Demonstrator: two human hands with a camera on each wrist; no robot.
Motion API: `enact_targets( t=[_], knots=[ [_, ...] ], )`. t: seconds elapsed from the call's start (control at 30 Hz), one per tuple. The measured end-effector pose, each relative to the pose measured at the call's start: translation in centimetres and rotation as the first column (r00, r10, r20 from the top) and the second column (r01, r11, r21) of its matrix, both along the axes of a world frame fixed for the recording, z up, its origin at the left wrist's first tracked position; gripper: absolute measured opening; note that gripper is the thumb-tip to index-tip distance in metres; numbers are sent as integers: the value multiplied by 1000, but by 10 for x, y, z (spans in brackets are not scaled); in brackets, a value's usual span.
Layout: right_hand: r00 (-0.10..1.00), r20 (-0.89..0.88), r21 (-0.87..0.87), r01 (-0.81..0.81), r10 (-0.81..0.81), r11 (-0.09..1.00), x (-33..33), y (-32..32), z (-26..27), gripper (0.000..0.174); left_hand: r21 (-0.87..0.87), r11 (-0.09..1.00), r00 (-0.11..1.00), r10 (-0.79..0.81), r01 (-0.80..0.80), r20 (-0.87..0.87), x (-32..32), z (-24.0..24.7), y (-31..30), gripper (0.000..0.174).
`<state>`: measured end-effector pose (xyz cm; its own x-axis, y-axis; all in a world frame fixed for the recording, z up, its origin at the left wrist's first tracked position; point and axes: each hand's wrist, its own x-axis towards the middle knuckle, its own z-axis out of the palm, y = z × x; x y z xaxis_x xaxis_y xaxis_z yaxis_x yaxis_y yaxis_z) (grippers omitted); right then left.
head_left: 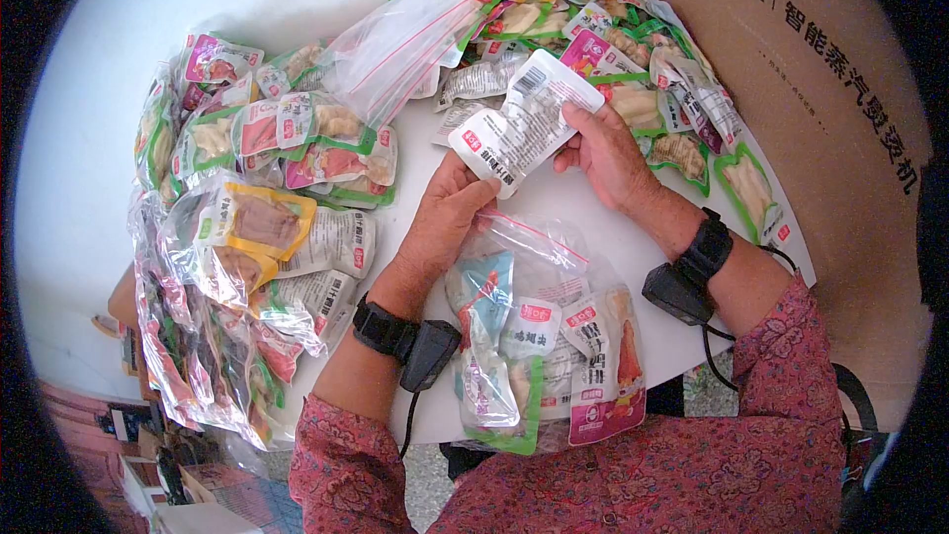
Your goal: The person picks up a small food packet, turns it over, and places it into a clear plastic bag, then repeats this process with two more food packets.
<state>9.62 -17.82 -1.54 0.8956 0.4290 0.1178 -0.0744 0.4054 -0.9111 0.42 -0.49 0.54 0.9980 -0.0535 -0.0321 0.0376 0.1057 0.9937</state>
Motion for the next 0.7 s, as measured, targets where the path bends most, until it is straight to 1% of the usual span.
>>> enact_targets(
  t=[0.27,0.53,0.63,0.67,0.7],
  knots=[
    [1000,3,14,9,-9,1000,1,1,-2,27,0,1000,1000,5,-5,-16,0,0,0,35],
    [1000,28,-28,-13,14,1000,-1,0,2,32,-10,1000,999,29,-29,-14,1,-3,1,32],
    [999,8,-43,-40,41,998,1,1,-2,32,-44,997,997,71,-71,-6,-1,-4,-1,27],
    [999,9,-42,-40,40,998,1,2,-3,32,-78,993,995,93,-91,24,0,-8,0,24],
    [1000,-11,-71,-8,7,997,1,4,-4,33,-112,988,992,115,-109,53,0,-11,0,21]
  ],
)
